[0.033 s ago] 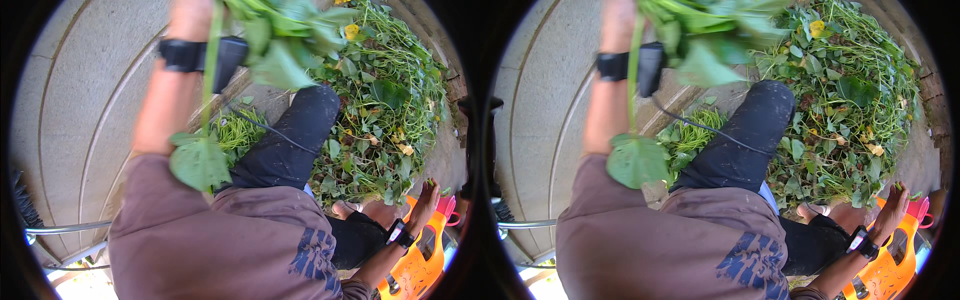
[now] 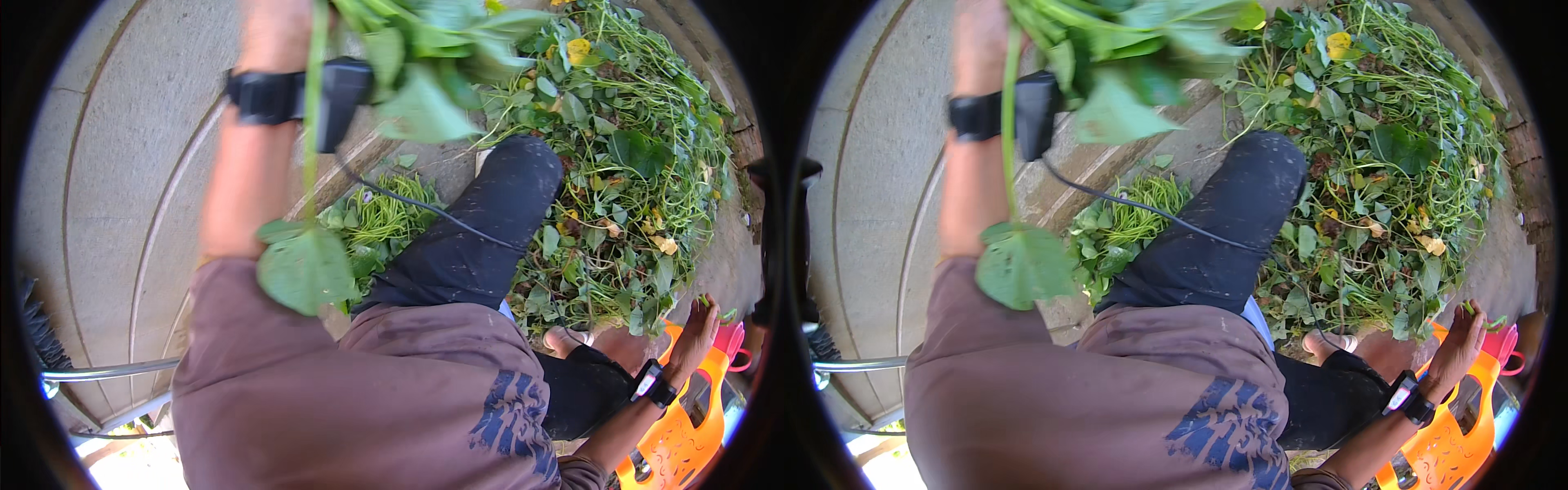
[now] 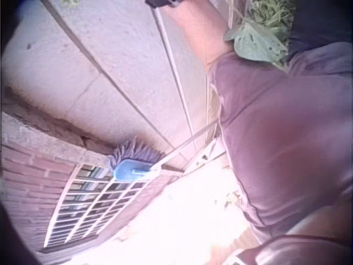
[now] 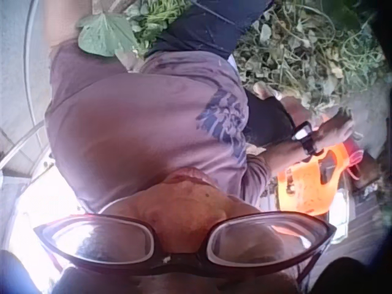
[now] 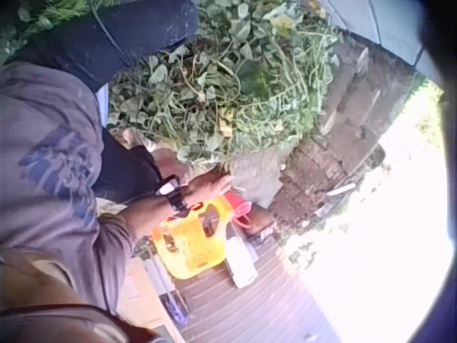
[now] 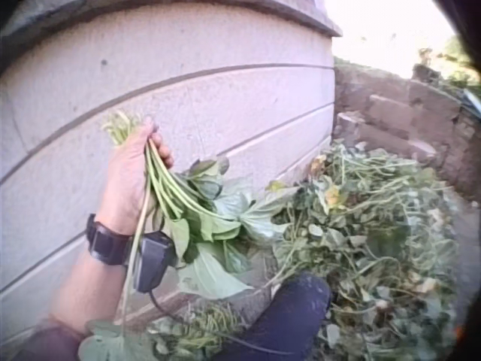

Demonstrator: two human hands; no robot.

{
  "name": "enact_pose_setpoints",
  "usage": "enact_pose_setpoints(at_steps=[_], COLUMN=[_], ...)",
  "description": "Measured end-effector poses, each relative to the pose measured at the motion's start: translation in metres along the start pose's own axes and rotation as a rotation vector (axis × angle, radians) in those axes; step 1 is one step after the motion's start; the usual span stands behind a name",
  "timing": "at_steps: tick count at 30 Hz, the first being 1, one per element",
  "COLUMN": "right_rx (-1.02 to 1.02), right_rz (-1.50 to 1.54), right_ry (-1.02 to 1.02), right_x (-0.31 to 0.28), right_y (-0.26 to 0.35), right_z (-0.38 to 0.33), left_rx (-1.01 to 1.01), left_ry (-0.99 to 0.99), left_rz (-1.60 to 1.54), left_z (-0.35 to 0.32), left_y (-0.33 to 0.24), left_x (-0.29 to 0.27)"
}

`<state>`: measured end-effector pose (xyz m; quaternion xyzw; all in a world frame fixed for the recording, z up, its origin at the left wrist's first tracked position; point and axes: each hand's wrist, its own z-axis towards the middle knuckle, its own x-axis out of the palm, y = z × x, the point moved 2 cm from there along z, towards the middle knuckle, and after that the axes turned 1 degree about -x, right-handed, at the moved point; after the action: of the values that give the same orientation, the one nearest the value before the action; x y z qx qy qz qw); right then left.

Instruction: The person sits on a small stool and repeatedly picks up long green vines with leaves and yellow flowers from a large pile on the floor. They separate leaves and stems by hand, placing the separated parts into a smaller pile to the left.

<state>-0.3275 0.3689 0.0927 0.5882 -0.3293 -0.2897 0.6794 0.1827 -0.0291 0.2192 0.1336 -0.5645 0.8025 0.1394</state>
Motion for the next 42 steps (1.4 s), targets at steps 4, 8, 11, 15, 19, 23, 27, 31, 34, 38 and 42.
enact_pose_setpoints(at_steps=[4, 8, 11, 15, 19, 23, 27, 31, 34, 38, 42], right_rx=[0.025, 0.042, 0.052, 0.082, 0.116, 0.118, 0.121, 0.139, 0.160, 0.146, 0.096], right_rz=[-0.022, -0.041, -0.034, -0.078, -0.099, -0.146, -0.211, -0.195, -0.163, -0.145, -0.123], right_ry=[0.019, 0.069, 0.091, 0.076, 0.029, 0.025, 0.016, 0.036, 0.048, 0.070, 0.058], right_x=[0.007, 0.019, 0.028, 0.034, 0.035, 0.034, 0.037, 0.047, 0.056, 0.066, 0.082], right_y=[-0.003, -0.005, -0.004, 0.003, 0.010, 0.018, 0.026, 0.017, 0.003, -0.003, -0.001], right_z=[-0.002, -0.004, -0.008, -0.015, -0.025, -0.033, -0.032, -0.028, -0.028, -0.035, -0.046], left_rx=[0.076, -0.066, -0.502, -0.832, -0.972, -1.004, -0.871, -0.683, -0.748, -0.861, -1.110], left_ry=[-0.113, 0.038, 0.273, 0.320, 0.378, 0.155, -0.054, -0.386, -0.646, -0.880, -0.652], left_rz=[0.861, 1.503, 1.681, 1.867, 1.682, 1.617, 1.410, 0.977, 0.557, 0.435, 0.782], left_z=[-0.033, -0.079, -0.119, -0.168, -0.212, -0.249, -0.236, -0.180, -0.140, -0.110, -0.078], left_y=[-0.031, 0.032, 0.102, 0.167, 0.228, 0.283, 0.302, 0.287, 0.271, 0.256, 0.271], left_x=[-0.059, -0.110, -0.176, -0.276, -0.328, -0.317, -0.293, -0.270, -0.242, -0.202, -0.178])
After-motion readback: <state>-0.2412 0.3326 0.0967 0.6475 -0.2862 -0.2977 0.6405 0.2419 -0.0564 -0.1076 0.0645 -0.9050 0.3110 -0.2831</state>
